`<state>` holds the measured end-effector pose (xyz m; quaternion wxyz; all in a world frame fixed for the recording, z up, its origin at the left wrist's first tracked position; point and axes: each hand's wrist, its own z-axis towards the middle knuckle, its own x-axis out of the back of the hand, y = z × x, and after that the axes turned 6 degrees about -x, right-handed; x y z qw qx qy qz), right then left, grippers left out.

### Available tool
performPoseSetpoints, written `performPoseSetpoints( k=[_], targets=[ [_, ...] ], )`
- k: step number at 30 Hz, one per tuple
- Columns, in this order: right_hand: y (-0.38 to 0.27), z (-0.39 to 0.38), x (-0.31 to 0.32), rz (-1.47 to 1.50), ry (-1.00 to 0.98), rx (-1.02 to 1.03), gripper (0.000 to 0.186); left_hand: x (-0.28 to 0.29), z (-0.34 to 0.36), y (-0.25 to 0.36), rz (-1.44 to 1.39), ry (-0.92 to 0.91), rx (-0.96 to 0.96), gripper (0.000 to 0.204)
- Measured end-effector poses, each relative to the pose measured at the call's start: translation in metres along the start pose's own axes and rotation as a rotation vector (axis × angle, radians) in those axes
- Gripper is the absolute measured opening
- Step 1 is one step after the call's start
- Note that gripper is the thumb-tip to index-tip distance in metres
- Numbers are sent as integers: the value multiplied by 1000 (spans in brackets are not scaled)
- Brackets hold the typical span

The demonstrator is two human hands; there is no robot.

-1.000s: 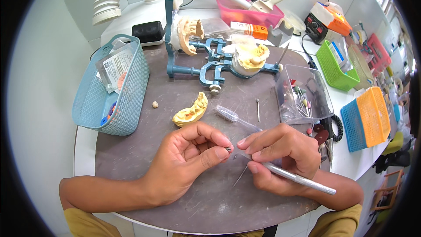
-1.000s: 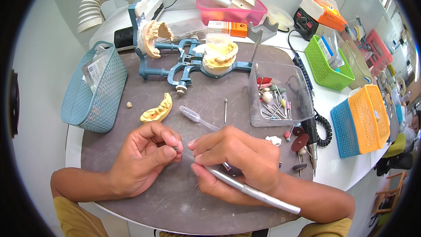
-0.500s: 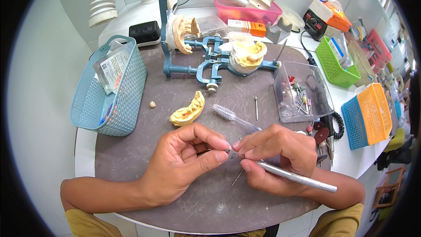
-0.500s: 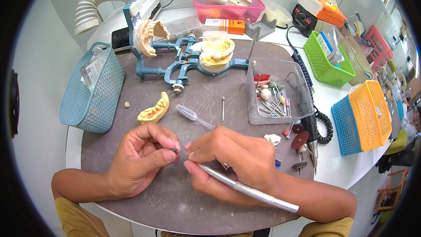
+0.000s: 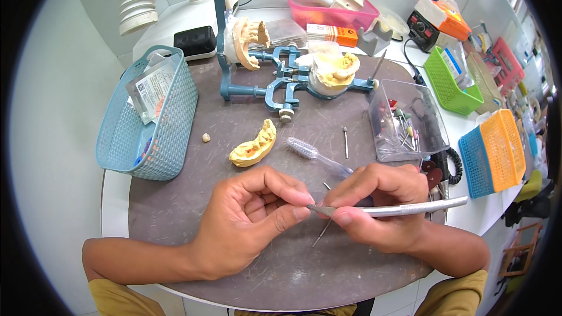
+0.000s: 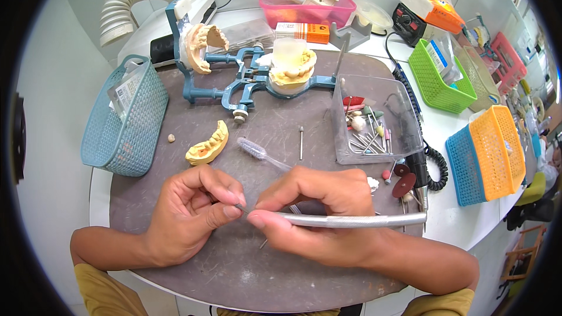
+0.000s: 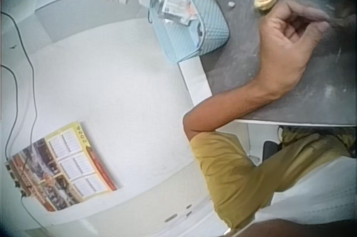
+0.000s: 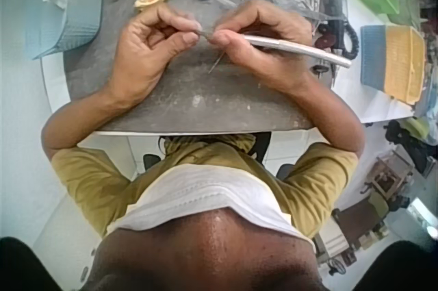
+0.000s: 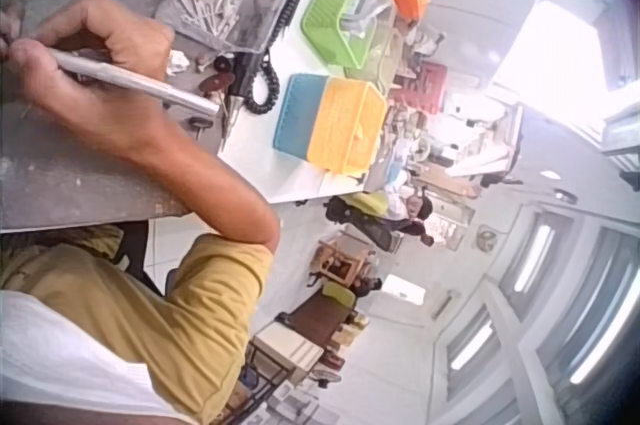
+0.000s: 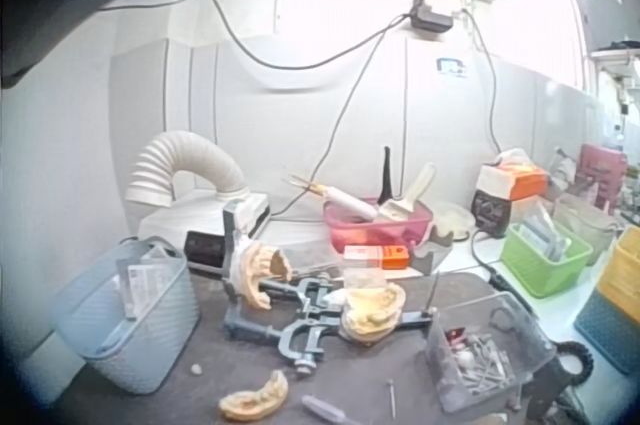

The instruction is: The person polishes a small dental prosthetic component using a hand-held rotary tool, then brushes it with a toothbrush and uses a metal tool to clean the internal structure.

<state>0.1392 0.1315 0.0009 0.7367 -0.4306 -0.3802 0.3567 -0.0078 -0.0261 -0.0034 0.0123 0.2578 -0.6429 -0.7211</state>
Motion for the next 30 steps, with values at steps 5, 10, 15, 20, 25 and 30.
performPoseSetpoints(
  k=[5, 10, 15, 20, 25, 30],
  targets=[
    [-5, 1, 4, -17, -37, 21, 11, 1, 0, 0, -4, 1, 15, 15],
    [-6, 2, 3, -66, -57, 47, 14, 1, 1, 2, -21, 16, 56, 14],
    [-2, 3, 1, -75, -58, 141, 16, 1, 0, 3, -29, 14, 58, 13],
    [-6, 4, -2, -132, -23, 169, 18, 2, 0, 3, -10, 11, 71, 13],
    [-9, 3, -3, -247, -21, 199, 19, 1, -1, 2, -20, 14, 73, 13],
    [-7, 0, -1, -367, -10, 287, 20, -1, 0, 2, -31, 8, 78, 12]
  ],
)
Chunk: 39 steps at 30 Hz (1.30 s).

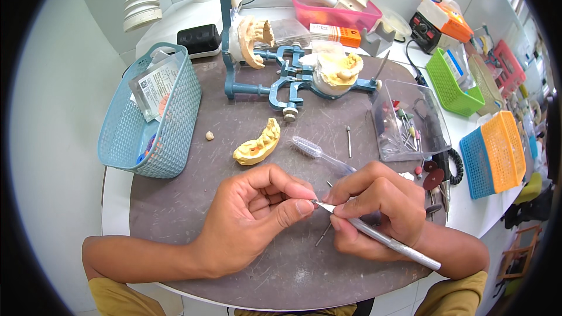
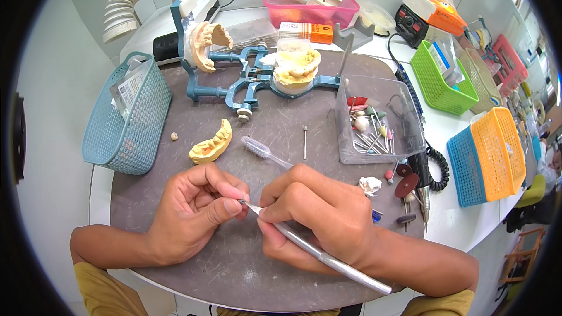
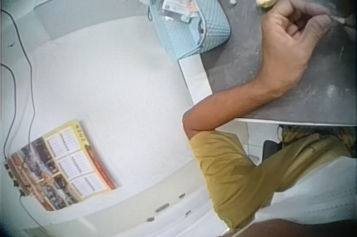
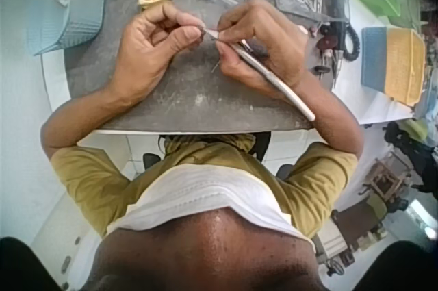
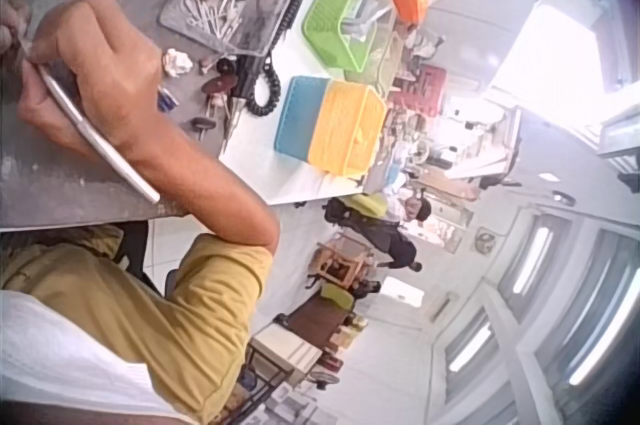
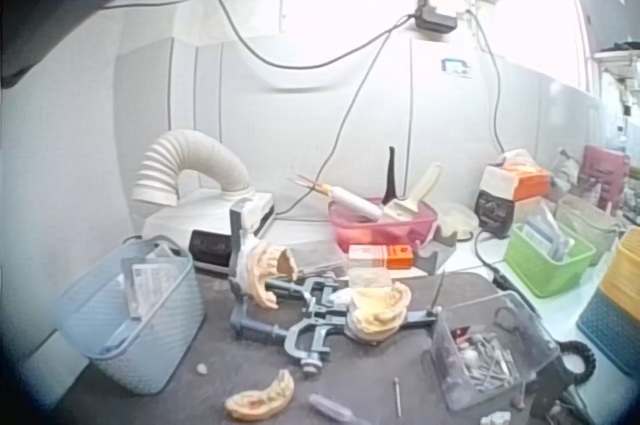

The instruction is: The person polishes a small dental prosthetic component using a hand-held rotary tool, then brushes it with a toothbrush and uses a metal tool to clean the internal structure.

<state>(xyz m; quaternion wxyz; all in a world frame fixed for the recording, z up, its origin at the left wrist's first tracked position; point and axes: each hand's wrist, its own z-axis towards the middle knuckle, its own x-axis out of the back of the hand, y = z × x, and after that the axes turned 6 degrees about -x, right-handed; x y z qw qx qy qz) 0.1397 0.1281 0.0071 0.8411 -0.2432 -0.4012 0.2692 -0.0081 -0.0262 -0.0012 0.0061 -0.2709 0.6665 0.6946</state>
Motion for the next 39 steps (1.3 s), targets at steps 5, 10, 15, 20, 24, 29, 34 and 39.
performPoseSetpoints(
  k=[5, 10, 15, 20, 24, 29, 34, 39],
  targets=[
    [0, -2, 2, 13, 26, -4, 19, 1, -1, 1, -8, 14, 8, 11],
    [3, -2, -4, 99, 66, -17, 17, 0, 0, 0, -16, 15, 6, 11],
    [2, -1, -1, 83, 2, -21, 15, 1, 0, -1, 3, 6, -7, 12],
    [3, -1, -2, 92, 13, -4, 15, 1, 0, -1, 16, -10, -20, 12],
    [3, -2, -5, 104, 47, -32, 19, 1, -1, 0, 24, -12, -13, 12],
    [3, -4, -6, -10, 72, 44, 21, 0, 0, 2, 25, 2, 7, 12],
    [4, -4, -7, 3, 188, 93, 22, 1, -2, 1, 15, 3, 18, 13],
    [5, -4, -7, 23, 116, 84, 22, 1, -1, -1, 5, 14, 1, 14]
  ],
)
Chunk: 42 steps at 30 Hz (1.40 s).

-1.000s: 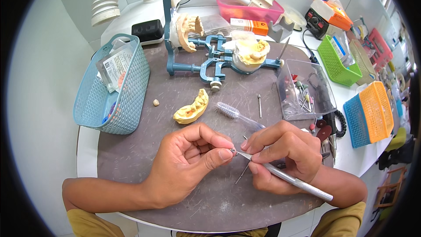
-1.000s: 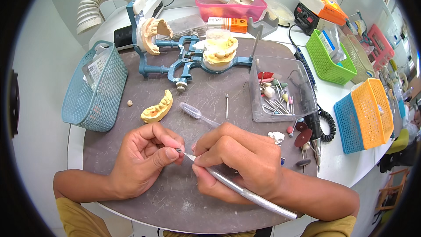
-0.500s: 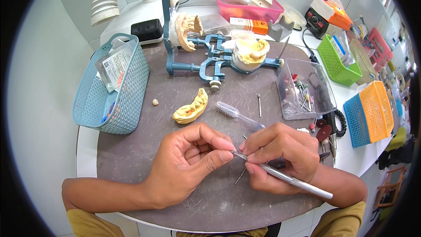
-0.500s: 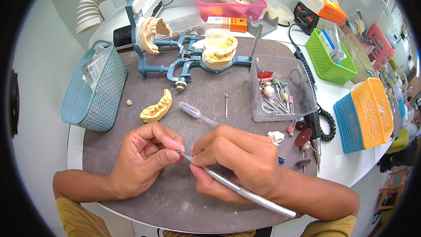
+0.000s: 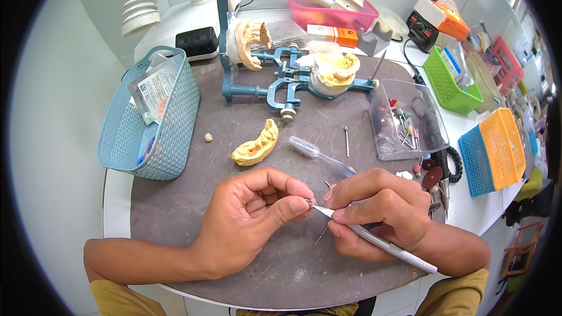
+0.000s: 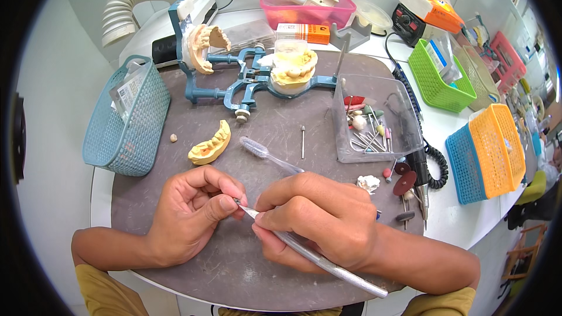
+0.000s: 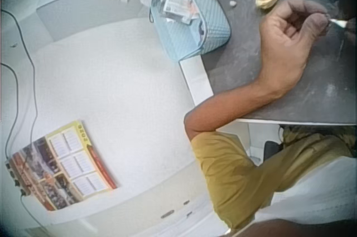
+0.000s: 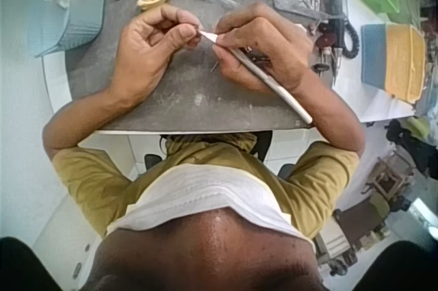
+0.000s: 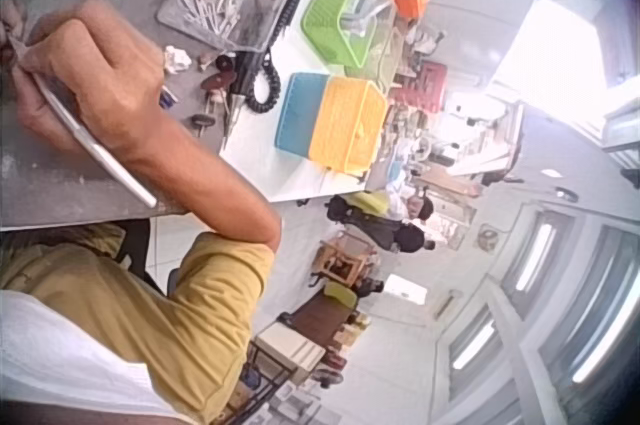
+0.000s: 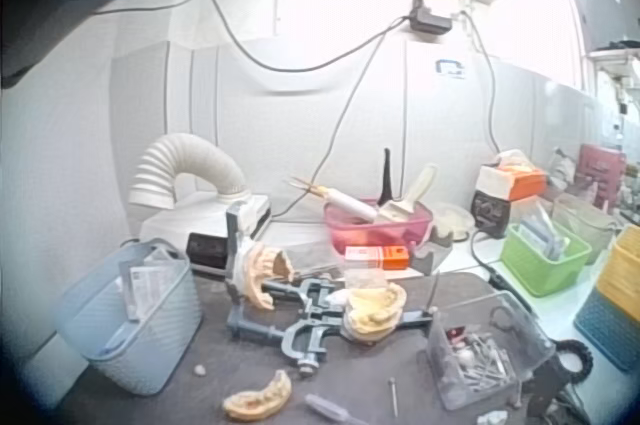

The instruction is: The person polishes a small dental prosthetic component using a hand-held rotary tool, then brushes it with a toothbrush and uses a metal tool to clean the internal structure.

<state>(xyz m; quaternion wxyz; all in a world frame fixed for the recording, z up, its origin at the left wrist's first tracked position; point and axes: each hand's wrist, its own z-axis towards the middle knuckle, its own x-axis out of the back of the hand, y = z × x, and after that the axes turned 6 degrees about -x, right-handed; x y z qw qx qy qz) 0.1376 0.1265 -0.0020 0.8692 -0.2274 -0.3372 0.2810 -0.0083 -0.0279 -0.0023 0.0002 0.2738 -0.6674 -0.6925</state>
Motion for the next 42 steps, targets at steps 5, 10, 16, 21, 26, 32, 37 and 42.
performPoseSetpoints(
  k=[5, 10, 16, 21, 26, 32, 37, 42],
  targets=[
    [-2, 2, 0, -15, -24, -12, 22, 0, 0, 1, -5, -1, 8, 14],
    [-3, 3, 2, -38, -50, -26, 23, 0, 0, 0, 11, -16, -12, 14],
    [-3, 2, 4, -26, 23, -5, 23, 0, 0, 0, 26, -24, -14, 12],
    [-6, 3, 8, -30, -33, -24, 20, -1, 0, 0, 16, -48, -43, 11],
    [-3, -2, 4, 54, 9, -108, 16, 3, 1, -5, -4, -93, -114, 13],
    [-7, 5, 8, -151, -75, -127, 24, -3, 2, 2, 15, -40, -62, 35],
    [-5, 5, 3, -112, -70, -140, 30, -2, 2, 1, -1, -58, -53, 44],
    [-3, 5, 4, -123, -111, -99, 29, -3, 1, 4, 41, -67, -31, 44]
  ],
)
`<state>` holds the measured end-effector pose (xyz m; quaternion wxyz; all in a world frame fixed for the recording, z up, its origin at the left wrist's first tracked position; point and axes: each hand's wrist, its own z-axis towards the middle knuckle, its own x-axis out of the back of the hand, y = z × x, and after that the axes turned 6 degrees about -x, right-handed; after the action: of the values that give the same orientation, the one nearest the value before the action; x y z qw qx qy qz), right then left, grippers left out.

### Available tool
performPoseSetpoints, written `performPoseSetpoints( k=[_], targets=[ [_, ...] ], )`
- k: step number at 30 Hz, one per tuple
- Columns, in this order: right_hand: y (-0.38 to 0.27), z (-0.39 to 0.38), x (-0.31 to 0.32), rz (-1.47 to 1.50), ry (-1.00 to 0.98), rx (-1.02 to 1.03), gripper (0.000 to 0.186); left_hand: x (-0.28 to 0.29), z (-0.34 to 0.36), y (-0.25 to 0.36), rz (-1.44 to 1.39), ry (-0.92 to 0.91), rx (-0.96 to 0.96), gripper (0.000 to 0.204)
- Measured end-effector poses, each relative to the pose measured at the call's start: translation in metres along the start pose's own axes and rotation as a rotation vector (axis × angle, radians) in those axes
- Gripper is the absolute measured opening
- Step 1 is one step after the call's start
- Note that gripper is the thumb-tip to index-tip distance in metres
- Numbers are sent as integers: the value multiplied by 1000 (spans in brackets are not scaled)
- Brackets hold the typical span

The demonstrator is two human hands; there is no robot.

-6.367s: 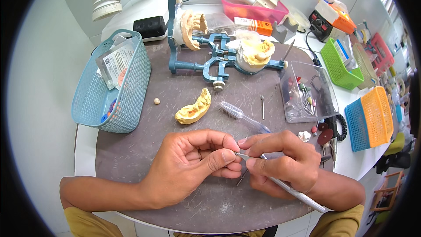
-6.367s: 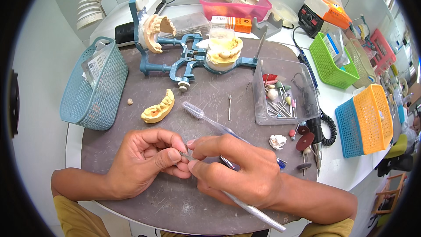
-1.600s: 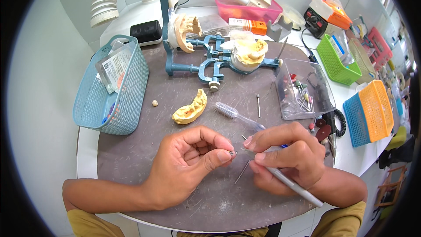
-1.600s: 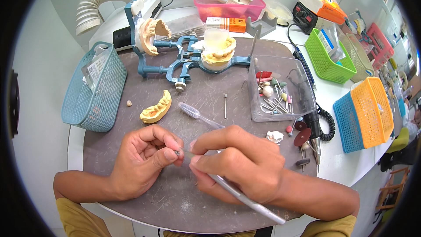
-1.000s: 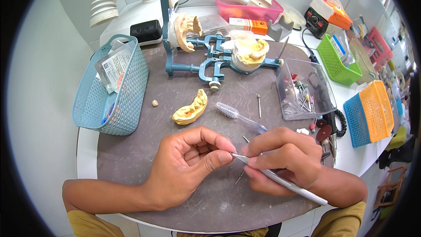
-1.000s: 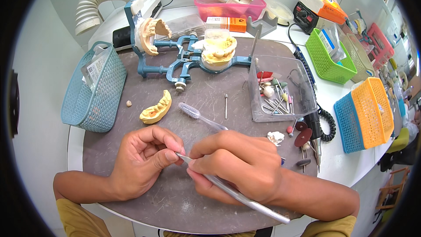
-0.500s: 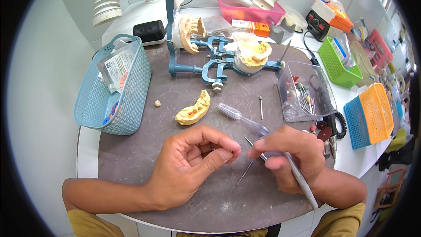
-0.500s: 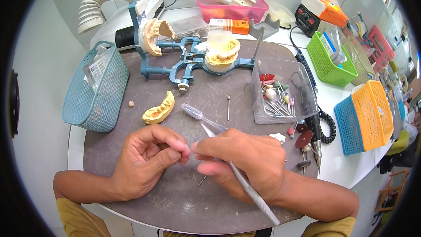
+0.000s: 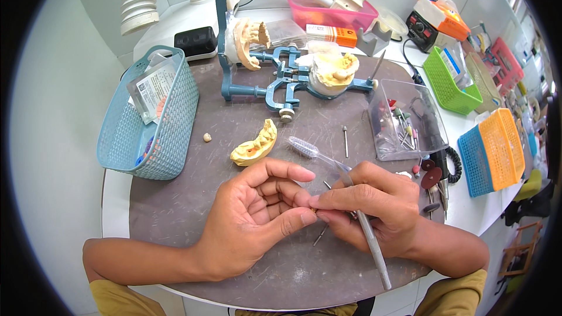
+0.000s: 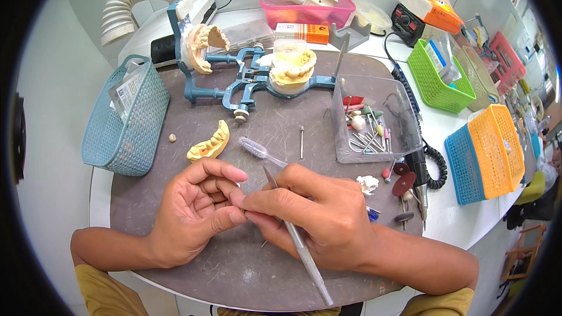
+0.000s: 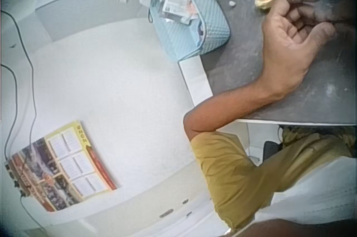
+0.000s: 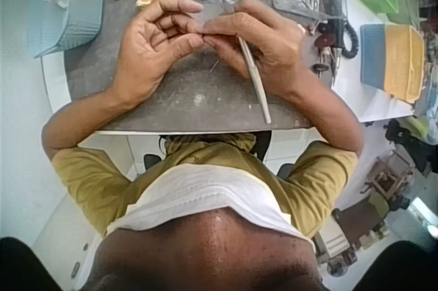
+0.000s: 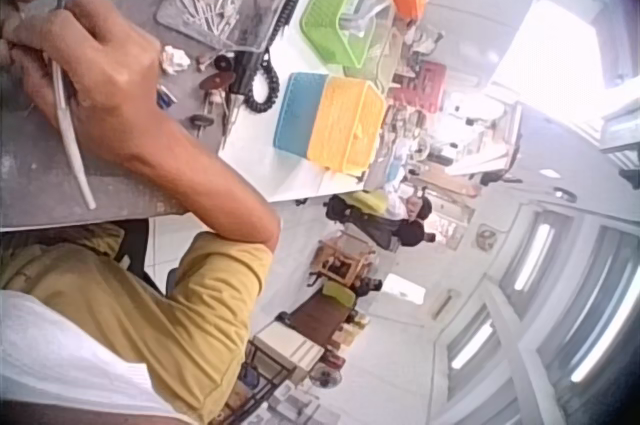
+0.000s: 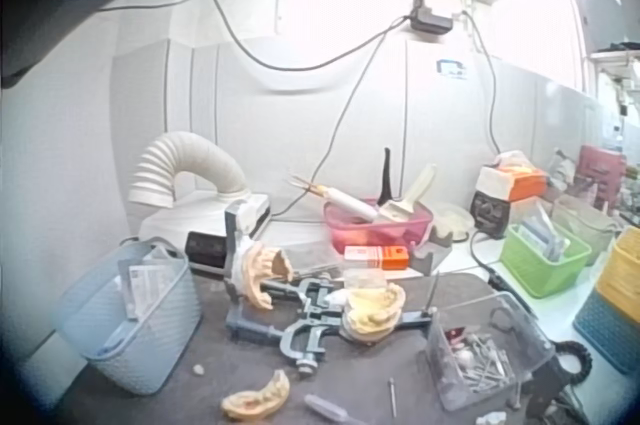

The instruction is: The person polishes a small dental prosthetic component using a hand-held rotary tool, then brushes it with a toothbrush and uses a metal tool to clean the internal structure.

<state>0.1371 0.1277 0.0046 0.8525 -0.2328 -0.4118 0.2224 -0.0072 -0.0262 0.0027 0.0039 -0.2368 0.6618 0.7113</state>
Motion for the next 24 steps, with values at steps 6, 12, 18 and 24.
performPoseSetpoints(
  k=[6, 12, 18, 24],
  targets=[
    [-3, 3, 3, 62, 41, -120, 21, 5, -4, -4, 11, -20, -98, 19],
    [-4, 5, 3, 98, 64, -201, 17, 3, -17, 2, -10, 114, -194, 21],
    [-4, 6, 4, 89, 56, -177, 17, 2, -6, -9, 346, -29, -461, 22],
    [-6, 6, 4, 57, 50, -92, 19, -1, -8, 9, 196, 59, -124, 13]
  ],
)
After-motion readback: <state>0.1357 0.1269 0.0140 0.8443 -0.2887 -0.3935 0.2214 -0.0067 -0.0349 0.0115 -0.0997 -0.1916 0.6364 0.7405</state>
